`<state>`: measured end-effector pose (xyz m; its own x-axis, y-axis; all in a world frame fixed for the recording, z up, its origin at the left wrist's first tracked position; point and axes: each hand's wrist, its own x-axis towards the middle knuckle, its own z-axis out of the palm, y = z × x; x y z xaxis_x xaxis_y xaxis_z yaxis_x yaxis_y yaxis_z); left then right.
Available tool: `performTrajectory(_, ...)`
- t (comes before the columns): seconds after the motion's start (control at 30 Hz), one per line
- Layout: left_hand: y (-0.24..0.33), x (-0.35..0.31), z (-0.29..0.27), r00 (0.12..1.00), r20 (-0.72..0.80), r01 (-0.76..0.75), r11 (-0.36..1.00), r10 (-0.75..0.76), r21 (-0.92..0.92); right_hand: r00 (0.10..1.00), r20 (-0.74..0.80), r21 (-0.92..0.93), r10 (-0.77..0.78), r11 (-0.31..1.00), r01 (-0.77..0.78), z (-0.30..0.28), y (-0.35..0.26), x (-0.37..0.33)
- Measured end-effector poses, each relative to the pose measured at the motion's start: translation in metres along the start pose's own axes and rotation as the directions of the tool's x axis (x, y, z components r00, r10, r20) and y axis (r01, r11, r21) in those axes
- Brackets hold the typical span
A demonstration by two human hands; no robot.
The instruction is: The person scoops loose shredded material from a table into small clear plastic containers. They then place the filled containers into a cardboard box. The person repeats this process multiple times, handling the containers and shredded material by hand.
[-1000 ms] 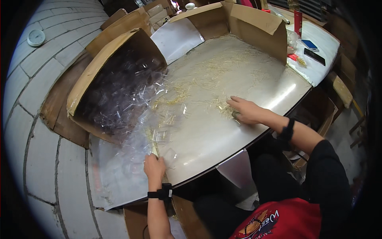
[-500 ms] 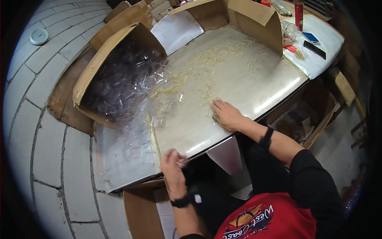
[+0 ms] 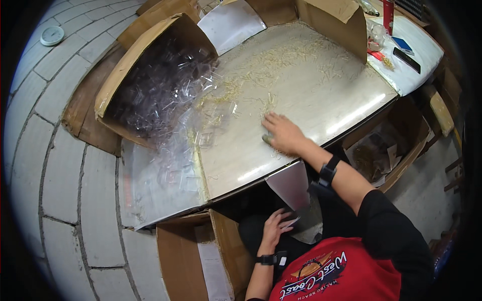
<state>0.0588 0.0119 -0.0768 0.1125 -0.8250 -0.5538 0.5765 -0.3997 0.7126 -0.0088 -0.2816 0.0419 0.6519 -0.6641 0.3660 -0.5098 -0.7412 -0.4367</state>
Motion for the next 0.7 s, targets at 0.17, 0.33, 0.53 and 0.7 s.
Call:
performTrajectory(0.17, -0.013, 0.026, 0.04, 0.984, 0.145, 0.117, 0.99, -0.106, -0.076, 0.998, -0.058, -0.131, -0.026, 0.991, 0.019, 0.007, -0.049, -0.061)
performTrajectory(0.33, -0.012, 0.031, 0.056, 0.999, 0.05, 0.019, 0.983, -0.01, -0.181, 0.998, 0.007, 0.069, -0.059, 0.996, 0.058, -0.044, -0.074, -0.108)
performTrajectory(0.53, -0.036, 0.045, 0.041, 0.997, 0.049, -0.04, 0.975, 0.052, -0.218, 0.993, 0.024, 0.153, -0.114, 0.982, 0.109, -0.088, -0.058, -0.147)
performTrajectory(0.7, -0.06, 0.063, 0.019, 0.998, 0.019, -0.061, 0.978, 0.065, -0.198, 0.998, 0.054, 0.233, -0.032, 0.972, 0.019, -0.096, -0.036, -0.121)
